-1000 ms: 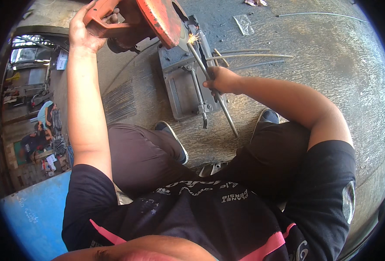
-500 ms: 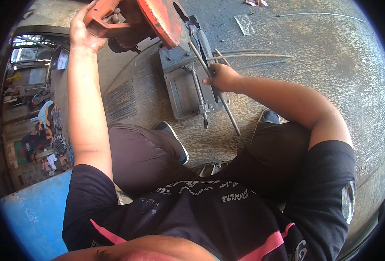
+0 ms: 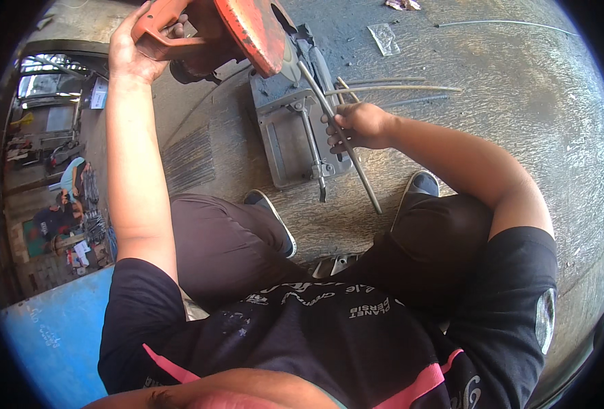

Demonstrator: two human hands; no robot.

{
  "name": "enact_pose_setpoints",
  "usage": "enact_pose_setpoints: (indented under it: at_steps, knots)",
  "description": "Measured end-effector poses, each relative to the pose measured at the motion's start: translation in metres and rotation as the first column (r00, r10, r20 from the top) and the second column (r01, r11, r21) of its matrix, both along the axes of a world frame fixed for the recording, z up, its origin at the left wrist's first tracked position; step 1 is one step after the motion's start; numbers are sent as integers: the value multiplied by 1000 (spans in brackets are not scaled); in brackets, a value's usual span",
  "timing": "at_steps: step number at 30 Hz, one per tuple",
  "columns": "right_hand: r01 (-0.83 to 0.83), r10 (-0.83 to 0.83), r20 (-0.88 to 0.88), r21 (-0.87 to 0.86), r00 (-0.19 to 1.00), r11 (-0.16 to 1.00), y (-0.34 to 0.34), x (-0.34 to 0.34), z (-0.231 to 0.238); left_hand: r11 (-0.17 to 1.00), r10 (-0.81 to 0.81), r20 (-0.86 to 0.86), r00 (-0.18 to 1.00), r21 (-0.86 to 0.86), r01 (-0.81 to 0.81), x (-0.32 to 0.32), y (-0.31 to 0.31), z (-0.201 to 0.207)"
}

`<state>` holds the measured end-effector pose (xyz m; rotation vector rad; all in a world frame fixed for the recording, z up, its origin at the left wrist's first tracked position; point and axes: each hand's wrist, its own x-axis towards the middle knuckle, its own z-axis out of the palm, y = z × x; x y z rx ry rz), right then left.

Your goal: Cutting metal bars using a chop saw.

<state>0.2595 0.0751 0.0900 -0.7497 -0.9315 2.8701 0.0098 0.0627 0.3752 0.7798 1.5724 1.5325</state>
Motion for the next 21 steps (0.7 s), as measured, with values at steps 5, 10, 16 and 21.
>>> enact_pose_setpoints:
  at_steps: [5,10,16,21]
  knots:
    - [-36,34,-49,-37,998,999,0,-1,-14,998,-57,-21,998,11,57,-3,-1,-1]
    - [-107,109,-69,26,992,994,1,-3,-8,999,-26,-23,999,35,27,4,-3,-1]
    - [-85,83,15,136,996,987,-1,-8,-1,1000,-12,-35,999,17,13,5,-2,1]
    - [-95,64,113,291,992,952,-1,-11,-5,1000,1,-40,999,20,0,9,-1,2]
